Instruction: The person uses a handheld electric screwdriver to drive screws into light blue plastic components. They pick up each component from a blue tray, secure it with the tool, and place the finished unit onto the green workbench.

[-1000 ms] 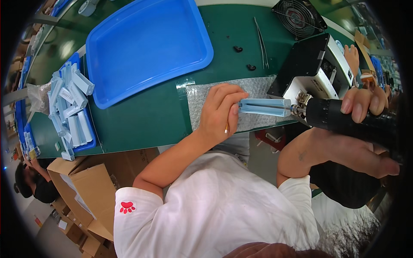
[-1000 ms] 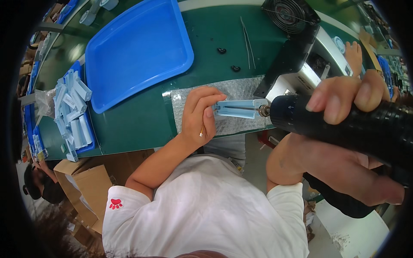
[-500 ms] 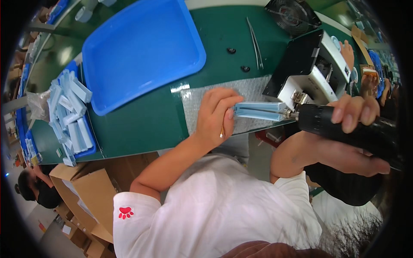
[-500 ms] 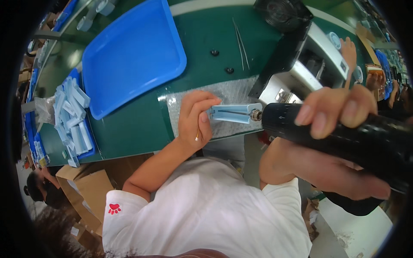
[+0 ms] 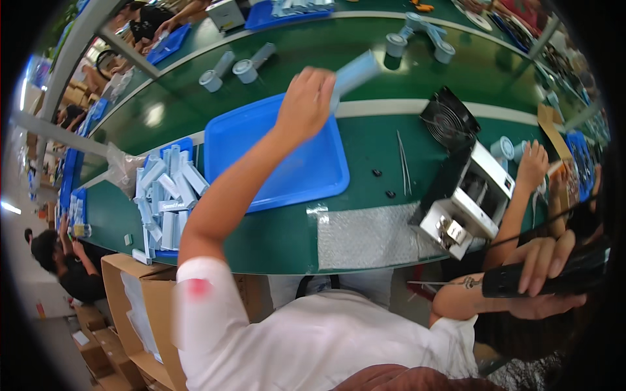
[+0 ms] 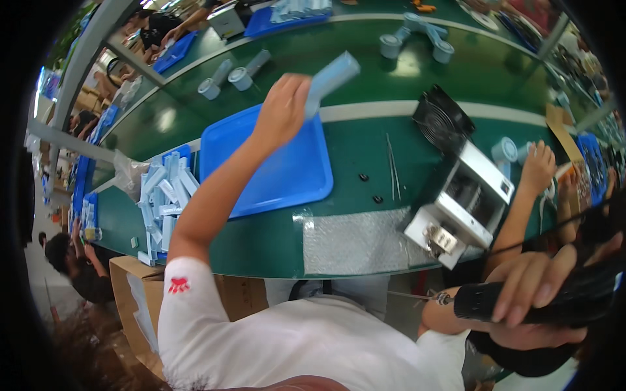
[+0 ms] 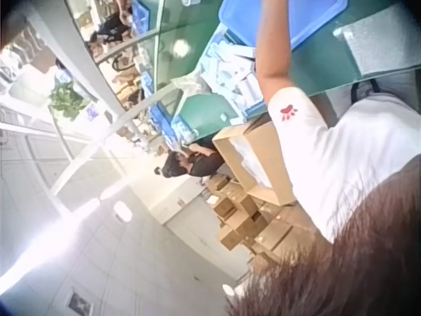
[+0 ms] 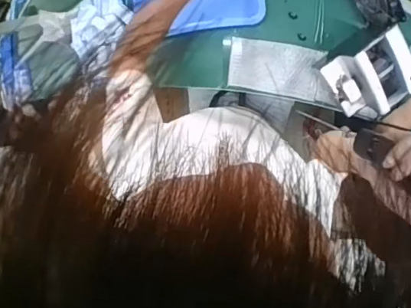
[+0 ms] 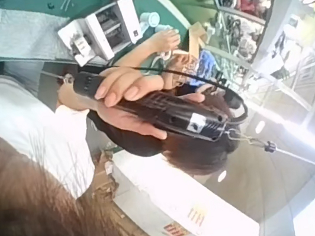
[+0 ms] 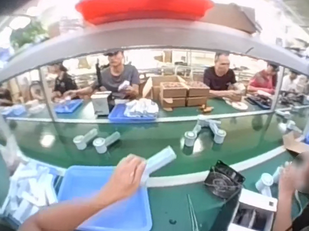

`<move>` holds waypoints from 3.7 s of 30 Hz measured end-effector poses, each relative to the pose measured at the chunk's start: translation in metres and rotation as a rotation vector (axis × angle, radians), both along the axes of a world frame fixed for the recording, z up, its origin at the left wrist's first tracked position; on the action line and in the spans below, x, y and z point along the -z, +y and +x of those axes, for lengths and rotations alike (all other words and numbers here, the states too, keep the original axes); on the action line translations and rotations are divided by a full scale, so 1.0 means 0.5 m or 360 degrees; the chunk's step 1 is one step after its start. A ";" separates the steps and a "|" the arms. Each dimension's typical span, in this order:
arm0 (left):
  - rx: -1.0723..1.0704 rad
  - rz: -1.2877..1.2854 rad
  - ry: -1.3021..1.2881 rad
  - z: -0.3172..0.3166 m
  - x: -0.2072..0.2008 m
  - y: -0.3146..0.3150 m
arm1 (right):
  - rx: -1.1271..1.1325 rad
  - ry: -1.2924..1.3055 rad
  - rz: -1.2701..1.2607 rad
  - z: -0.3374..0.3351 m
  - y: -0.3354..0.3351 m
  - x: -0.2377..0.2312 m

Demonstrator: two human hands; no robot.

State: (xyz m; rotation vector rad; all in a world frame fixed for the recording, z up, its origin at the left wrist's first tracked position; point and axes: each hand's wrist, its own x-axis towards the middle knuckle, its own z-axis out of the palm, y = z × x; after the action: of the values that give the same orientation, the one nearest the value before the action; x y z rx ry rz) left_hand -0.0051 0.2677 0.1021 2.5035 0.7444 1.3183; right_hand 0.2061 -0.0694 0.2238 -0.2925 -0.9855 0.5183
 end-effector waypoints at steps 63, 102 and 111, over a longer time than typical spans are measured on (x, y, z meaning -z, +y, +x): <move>0.0438 -0.0664 -0.0196 -0.028 0.185 -0.498 | 0.0426 -0.0097 -0.0350 -0.005 0.061 0.111; 0.0264 -0.0680 -0.0164 -0.015 0.173 -0.513 | 0.0426 -0.0325 -0.0441 0.053 0.002 0.039; 0.0273 -0.0568 -0.0159 -0.012 0.189 -0.518 | 0.1056 -0.0334 -0.0705 0.026 0.034 0.075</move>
State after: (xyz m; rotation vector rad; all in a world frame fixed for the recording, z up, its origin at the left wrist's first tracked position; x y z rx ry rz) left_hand -0.0113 0.0086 0.0075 2.1515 0.6597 1.1291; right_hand 0.2192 -0.0522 0.1866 -1.0464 -0.9001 0.0875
